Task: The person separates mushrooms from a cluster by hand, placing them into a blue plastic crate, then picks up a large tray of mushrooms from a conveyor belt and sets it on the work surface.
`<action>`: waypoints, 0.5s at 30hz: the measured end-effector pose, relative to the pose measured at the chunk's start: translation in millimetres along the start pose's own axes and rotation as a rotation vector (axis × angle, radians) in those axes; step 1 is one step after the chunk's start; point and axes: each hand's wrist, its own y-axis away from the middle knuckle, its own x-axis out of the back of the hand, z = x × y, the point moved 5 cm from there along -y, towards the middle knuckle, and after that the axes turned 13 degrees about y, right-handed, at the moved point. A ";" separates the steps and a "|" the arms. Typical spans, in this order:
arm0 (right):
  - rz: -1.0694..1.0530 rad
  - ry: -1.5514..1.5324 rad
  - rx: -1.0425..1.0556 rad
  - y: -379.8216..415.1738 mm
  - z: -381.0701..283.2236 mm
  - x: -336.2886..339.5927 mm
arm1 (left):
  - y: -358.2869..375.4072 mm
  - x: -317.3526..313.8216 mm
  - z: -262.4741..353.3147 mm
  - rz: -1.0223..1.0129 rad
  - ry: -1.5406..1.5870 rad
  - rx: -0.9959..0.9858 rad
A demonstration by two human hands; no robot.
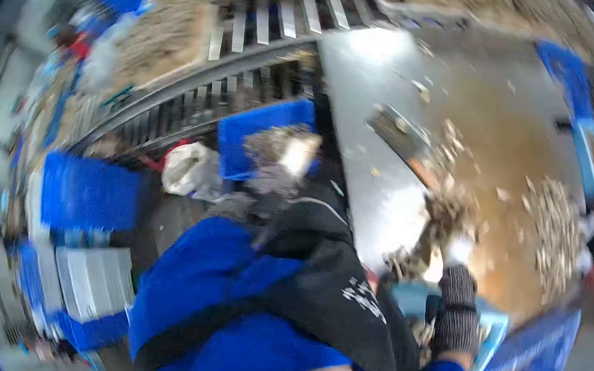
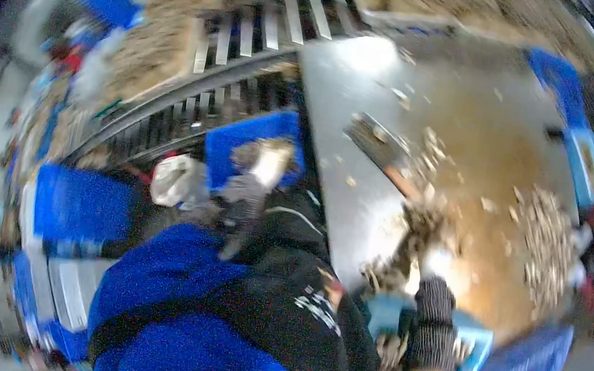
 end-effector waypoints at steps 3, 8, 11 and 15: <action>0.561 0.566 0.089 -22.6 42.3 3.7 | 3.5 22.3 -109.0 0.144 0.722 0.294; -0.009 0.424 -0.369 -83.1 111.6 23.0 | 0.0 51.4 -140.8 0.177 0.556 0.443; 1.139 0.796 0.004 -78.4 34.1 59.6 | -22.4 64.4 -159.4 0.208 0.559 0.447; 0.127 0.226 0.243 -89.5 -139.9 75.3 | -71.1 112.1 -168.1 0.256 0.505 0.432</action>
